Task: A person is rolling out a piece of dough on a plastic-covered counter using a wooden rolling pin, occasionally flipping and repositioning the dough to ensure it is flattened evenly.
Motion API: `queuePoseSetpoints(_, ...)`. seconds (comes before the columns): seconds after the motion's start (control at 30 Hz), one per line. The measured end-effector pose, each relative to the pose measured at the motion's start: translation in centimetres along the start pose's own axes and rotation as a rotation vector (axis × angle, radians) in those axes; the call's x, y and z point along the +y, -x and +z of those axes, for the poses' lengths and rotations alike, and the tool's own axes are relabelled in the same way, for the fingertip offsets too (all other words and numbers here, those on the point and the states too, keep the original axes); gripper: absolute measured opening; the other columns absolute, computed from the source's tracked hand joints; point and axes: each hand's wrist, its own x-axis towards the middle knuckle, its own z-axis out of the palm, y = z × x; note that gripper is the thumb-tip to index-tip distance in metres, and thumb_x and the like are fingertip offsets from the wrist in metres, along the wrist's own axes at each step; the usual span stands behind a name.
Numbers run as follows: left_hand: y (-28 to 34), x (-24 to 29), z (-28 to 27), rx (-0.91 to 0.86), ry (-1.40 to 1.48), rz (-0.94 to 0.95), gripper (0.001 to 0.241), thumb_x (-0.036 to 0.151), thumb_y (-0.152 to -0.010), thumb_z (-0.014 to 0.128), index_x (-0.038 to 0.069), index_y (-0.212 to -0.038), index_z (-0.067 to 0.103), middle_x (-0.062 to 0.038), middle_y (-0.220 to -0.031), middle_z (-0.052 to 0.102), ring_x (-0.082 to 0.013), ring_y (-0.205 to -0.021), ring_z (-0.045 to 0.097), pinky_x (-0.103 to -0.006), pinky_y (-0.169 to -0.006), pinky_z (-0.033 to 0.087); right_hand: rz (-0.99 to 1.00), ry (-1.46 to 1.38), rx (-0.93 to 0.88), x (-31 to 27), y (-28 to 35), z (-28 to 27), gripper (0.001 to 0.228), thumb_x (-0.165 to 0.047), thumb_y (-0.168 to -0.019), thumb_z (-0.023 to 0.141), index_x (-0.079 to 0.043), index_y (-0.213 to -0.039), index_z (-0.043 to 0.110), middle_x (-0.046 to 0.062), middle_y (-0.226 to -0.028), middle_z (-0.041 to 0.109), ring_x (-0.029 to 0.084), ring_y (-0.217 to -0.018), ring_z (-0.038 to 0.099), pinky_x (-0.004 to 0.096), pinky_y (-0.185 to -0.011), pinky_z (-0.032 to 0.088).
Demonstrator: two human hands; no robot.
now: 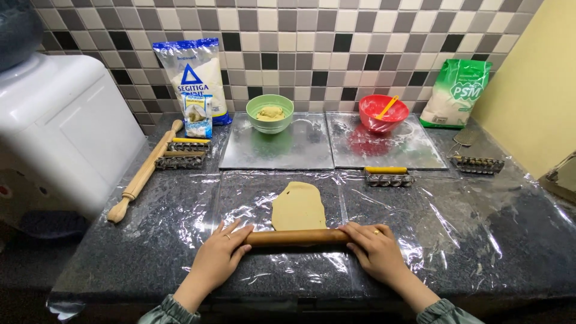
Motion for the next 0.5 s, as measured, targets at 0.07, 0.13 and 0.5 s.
queuePoseSetpoints(0.07,-1.3,1.5,-1.4,-0.102,-0.087,-0.062,0.065,0.058,-0.095,0.047,0.034,-0.155,0.034,0.000,-0.164,0.028,-0.0405,-0.153,0.018,-0.0555,-0.116,0.033,0.017,0.042,-0.054,0.6,-0.9,0.4,0.047,-0.037,-0.097,0.055,-0.032,-0.143,0.056,-0.004,-0.130,0.070,0.016,-0.115,0.066,0.038,-0.096,0.037)
queuePoseSetpoints(0.13,-3.4,2.1,-1.5,-0.209,-0.171,-0.126,0.081,0.071,-0.094,0.035,0.031,-0.162,0.017,0.001,-0.170,0.014,-0.0358,-0.156,0.010,-0.0524,-0.118,0.032,0.037,0.083,-0.116,1.2,-2.2,1.1,0.048,-0.040,-0.098,0.051,-0.034,-0.146,0.053,-0.003,-0.127,0.070,0.019,-0.113,0.066,0.040,-0.095,0.038)
queuePoseSetpoints(0.5,-13.6,3.8,-2.7,0.030,-0.404,-0.118,0.081,0.070,-0.096,0.004,0.025,-0.163,0.009,-0.008,-0.171,0.001,-0.0243,-0.158,-0.005,-0.0534,-0.124,-0.004,0.504,0.205,-0.563,1.2,-12.4,-0.3,0.068,-0.065,-0.097,0.012,-0.041,-0.161,0.014,0.000,-0.172,-0.004,0.025,-0.158,-0.011,0.058,-0.123,-0.006)
